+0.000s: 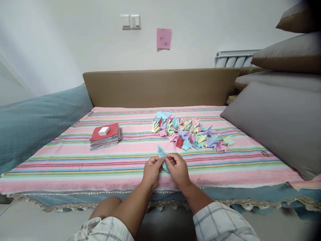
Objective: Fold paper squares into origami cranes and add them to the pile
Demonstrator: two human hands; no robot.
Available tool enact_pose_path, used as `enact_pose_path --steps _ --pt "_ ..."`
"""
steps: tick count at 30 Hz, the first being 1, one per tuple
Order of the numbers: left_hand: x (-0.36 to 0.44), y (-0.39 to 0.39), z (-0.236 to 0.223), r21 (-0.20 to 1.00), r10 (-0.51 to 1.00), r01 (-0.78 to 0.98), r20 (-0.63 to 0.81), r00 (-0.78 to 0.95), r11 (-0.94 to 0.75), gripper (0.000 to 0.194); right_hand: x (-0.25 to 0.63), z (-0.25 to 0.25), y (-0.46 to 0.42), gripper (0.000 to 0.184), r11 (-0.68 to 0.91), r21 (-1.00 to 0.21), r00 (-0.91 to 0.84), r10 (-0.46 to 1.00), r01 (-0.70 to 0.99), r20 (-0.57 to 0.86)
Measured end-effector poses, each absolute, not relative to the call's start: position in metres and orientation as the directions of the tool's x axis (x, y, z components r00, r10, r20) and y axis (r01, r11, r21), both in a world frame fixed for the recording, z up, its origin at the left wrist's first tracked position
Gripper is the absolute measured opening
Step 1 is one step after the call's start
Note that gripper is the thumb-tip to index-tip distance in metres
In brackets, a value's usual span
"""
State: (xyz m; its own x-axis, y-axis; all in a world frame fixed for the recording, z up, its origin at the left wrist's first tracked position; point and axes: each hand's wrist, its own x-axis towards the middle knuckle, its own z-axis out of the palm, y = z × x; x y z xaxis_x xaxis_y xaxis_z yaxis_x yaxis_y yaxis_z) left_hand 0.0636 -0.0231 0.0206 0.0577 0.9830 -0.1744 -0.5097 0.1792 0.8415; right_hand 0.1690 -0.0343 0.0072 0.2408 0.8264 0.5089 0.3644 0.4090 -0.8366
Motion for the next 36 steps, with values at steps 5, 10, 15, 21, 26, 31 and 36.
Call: enact_pose_path --steps 5,10,15,21,26,31,36 --pt "0.062 -0.023 0.015 0.869 0.989 -0.471 -0.142 0.052 0.149 0.027 0.171 0.006 -0.033 0.014 0.326 -0.903 0.202 0.899 0.281 0.388" --pt "0.06 -0.02 0.007 0.898 0.994 -0.425 -0.099 0.052 0.112 0.025 0.173 0.009 -0.032 0.021 0.246 -0.965 0.115 0.96 0.089 0.255" --pt "0.06 -0.021 0.009 0.895 0.99 -0.423 -0.13 0.062 0.144 0.027 0.173 0.008 -0.031 0.026 0.199 -0.979 0.092 0.977 -0.038 0.195" --pt "0.059 -0.027 0.018 0.883 0.98 -0.43 -0.139 0.145 0.189 0.03 0.173 0.003 -0.028 0.024 0.197 -0.98 0.122 0.974 -0.025 0.193" --pt "0.054 -0.026 0.017 0.878 0.966 -0.421 -0.151 0.211 0.229 0.032 0.175 0.003 -0.027 0.025 0.193 -0.981 0.126 0.974 -0.018 0.189" --pt "0.051 -0.026 0.012 0.886 0.967 -0.417 -0.116 0.226 0.204 0.033 0.176 0.004 -0.029 0.026 0.203 -0.979 0.109 0.974 -0.025 0.2" --pt "0.05 -0.028 0.013 0.894 0.969 -0.407 -0.096 0.227 0.184 0.031 0.175 0.006 -0.031 0.024 0.239 -0.971 0.124 0.964 -0.023 0.235"
